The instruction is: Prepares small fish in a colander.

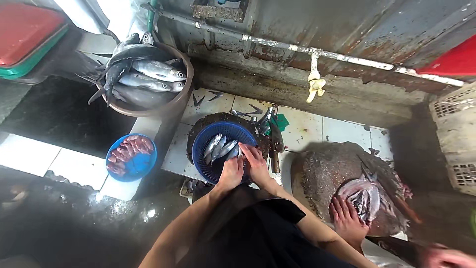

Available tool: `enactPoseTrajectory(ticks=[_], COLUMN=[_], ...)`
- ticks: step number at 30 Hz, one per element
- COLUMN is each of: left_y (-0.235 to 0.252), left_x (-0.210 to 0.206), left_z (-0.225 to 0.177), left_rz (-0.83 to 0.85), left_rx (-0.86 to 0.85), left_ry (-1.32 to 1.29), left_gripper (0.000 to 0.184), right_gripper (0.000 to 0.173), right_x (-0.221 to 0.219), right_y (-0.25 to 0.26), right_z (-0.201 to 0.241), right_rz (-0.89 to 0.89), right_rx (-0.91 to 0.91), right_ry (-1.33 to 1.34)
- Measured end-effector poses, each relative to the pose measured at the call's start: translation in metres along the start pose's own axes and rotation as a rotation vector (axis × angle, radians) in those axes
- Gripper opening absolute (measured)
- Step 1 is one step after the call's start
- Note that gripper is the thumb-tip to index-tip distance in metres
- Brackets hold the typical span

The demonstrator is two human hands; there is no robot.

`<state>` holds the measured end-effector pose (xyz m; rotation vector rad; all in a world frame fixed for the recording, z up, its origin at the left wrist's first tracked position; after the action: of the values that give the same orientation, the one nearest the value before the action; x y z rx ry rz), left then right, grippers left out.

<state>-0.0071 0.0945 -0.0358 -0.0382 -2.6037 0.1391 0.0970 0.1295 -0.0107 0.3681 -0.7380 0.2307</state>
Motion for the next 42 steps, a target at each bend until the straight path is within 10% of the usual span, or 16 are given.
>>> enactPoseTrajectory(ticks=[6, 32, 42], left_y=[0.000, 0.003, 0.002], left_x=[-0.003, -0.007, 0.000], left_z=[0.002, -0.003, 0.004], left_rz=[0.008, 0.075, 0.206], left_rx=[0.000, -0.027, -0.076], left_ry=[-0.072, 0.081, 0.172], left_gripper=[0.051, 0.039, 0.043], right_gripper=[0.062, 0.046, 0.047], right_x=[0.001, 0.002, 0.013], right_y=[0.002, 0.002, 0.012], right_z=[-0.024, -0.010, -0.029], right_rz=[-0.067, -0.105, 0.248], right_rx=[-0.238, -0.176, -0.232], right_ry=[0.292, 0.191, 0.346])
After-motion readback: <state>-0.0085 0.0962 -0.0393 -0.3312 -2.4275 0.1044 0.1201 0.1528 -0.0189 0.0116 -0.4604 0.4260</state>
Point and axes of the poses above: each hand's wrist, its own y-axis towards the middle knuckle, its own x-axis out of the back of the hand, z = x × y, the point moved 10 cm from there along y, towards the middle knuckle, and after that the axes turned 11 degrees about -x, right-handed, at the moved point
